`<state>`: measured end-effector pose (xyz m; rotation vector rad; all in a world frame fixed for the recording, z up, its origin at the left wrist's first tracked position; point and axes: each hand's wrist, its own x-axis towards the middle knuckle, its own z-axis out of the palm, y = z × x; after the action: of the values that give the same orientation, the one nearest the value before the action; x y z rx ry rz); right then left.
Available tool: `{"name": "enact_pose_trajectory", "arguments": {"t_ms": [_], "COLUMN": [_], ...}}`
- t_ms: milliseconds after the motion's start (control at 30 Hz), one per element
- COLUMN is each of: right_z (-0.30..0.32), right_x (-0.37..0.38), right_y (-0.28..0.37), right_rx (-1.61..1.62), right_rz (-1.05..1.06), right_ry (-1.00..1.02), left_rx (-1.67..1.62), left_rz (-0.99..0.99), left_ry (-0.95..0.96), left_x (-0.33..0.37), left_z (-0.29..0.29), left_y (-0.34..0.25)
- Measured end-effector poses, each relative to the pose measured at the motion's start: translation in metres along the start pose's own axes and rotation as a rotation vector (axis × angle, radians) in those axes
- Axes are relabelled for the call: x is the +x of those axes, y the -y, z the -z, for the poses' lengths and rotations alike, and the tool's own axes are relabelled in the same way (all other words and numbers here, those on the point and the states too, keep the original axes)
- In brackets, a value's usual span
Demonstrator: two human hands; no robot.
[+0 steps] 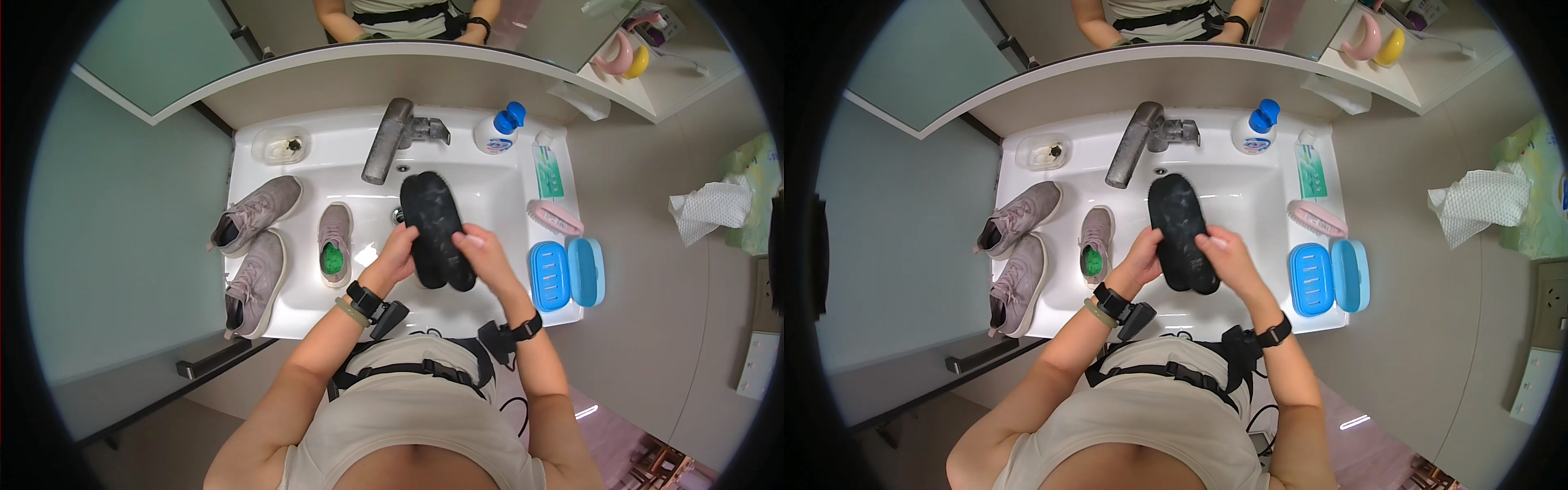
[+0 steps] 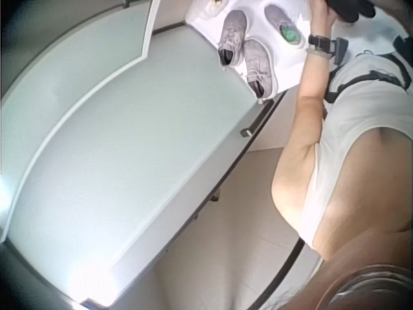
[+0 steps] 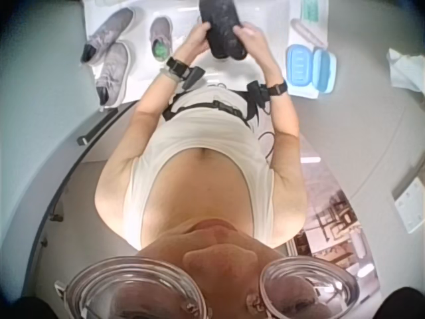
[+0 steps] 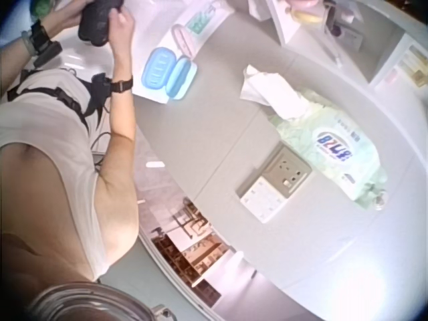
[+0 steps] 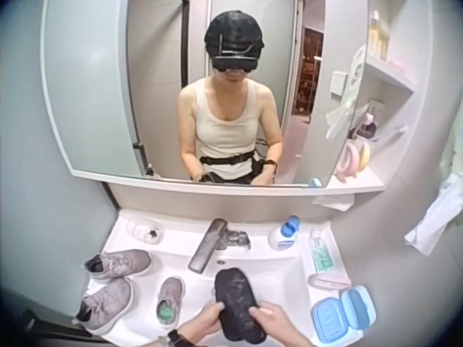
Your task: The person cleans shoe insoles in a sink using a brush. They rinse the insoles under the faucet and scrub them with the brush, handling them one at a time.
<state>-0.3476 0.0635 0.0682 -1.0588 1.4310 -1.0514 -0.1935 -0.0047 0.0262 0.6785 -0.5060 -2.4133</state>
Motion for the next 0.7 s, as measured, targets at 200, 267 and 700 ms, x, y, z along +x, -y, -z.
{"name": "enact_pose_trajectory", "arguments": {"t_ms": [200, 267, 700], "right_z": [-0.027, -0.031, -0.045], "right_x": [-0.012, -0.018, 0.040], "right_y": [-0.004, 0.010, 0.012], "right_rx": [-0.678, -0.684, -0.938], "right_rz": [0.089, 0.150, 0.588], "right_ry": [-0.247, -0.337, -0.423], "left_rx": [0.008, 0.001, -0.056], "left_rz": [-0.089, -0.062, 0.174], "left_ry": [0.117, 0.088, 0.070], "left_x": [0.003, 0.005, -0.003], "left_z": [0.002, 0.006, -0.010], "left_y": [0.009, 0.011, 0.010]}}
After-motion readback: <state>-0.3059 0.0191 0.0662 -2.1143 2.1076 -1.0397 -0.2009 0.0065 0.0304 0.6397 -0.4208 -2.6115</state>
